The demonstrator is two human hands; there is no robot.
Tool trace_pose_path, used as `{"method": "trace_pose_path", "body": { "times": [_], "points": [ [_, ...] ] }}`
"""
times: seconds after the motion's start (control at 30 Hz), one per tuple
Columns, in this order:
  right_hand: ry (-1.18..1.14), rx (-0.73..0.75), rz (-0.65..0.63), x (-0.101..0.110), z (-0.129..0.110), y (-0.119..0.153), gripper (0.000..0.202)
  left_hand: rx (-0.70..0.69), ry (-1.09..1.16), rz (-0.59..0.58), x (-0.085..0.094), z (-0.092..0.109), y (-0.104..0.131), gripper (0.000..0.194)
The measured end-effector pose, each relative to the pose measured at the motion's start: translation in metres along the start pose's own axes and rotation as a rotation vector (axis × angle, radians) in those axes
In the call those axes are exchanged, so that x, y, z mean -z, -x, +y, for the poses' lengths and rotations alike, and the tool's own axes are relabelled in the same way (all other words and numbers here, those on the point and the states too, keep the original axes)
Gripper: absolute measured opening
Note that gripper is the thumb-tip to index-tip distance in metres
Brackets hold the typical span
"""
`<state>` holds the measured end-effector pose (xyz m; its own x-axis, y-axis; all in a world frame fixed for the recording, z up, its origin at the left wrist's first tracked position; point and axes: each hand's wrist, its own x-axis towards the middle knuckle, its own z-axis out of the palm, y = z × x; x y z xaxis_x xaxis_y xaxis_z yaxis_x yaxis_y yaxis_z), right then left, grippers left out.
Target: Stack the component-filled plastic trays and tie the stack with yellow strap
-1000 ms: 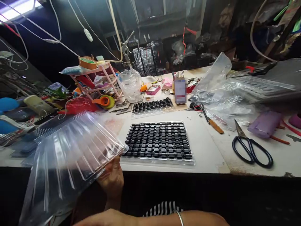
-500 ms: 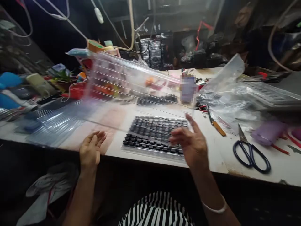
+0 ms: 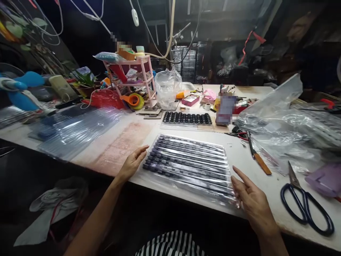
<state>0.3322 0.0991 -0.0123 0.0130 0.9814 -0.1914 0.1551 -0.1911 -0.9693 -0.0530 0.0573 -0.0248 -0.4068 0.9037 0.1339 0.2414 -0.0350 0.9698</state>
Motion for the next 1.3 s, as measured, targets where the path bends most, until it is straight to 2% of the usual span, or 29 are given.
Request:
{"method": "trace_pose_path", "body": {
  "times": [0.13, 0.3, 0.57, 0.73, 0.83, 0.93, 1.03, 1.1, 1.2, 1.3],
  "points": [
    [0.202, 0.062, -0.001, 0.008, 0.004, -0.007, 0.074, -0.029, -0.062, -0.065, -0.013, -0.002, -0.011, 0.038],
    [0.362, 0.092, 0.047, 0.005, 0.008, -0.021, 0.069, -0.042, -0.146, -0.082, -0.022, 0.0, -0.027, 0.035],
    [0.609, 0.352, 0.079, -0.01, 0.011, -0.038, 0.051, -0.094, -0.395, -0.104, -0.03, -0.003, -0.051, 0.038],
    [0.953, 0.47, 0.103, -0.021, 0.008, -0.033, 0.042, -0.129, -0.589, -0.093, -0.045, -0.01, -0.048, 0.048],
    [1.213, 0.611, 0.077, -0.028, 0.006, -0.032, 0.042, -0.267, -0.826, -0.18, -0.056, -0.008, -0.046, 0.055],
    [1.375, 0.773, -0.04, -0.035, 0.002, -0.04, 0.048, -0.368, -0.965, -0.35, -0.07, -0.003, -0.049, 0.062],
    [1.364, 0.862, -0.272, -0.046, -0.007, -0.059, 0.045, -0.41, -0.986, -0.512, -0.091, 0.006, -0.055, 0.071],
    [1.299, 0.853, -0.406, -0.057, -0.014, -0.074, 0.051, -0.459, -1.006, -0.607, -0.107, 0.014, -0.058, 0.074],
    [1.197, 0.809, -0.531, -0.077, -0.024, -0.092, 0.071, -0.523, -1.072, -0.692, -0.125, 0.024, -0.059, 0.076],
    [1.15, 0.789, -0.576, -0.085, -0.029, -0.101, 0.077, -0.535, -1.144, -0.707, -0.124, 0.025, -0.06, 0.075]
  ]
}}
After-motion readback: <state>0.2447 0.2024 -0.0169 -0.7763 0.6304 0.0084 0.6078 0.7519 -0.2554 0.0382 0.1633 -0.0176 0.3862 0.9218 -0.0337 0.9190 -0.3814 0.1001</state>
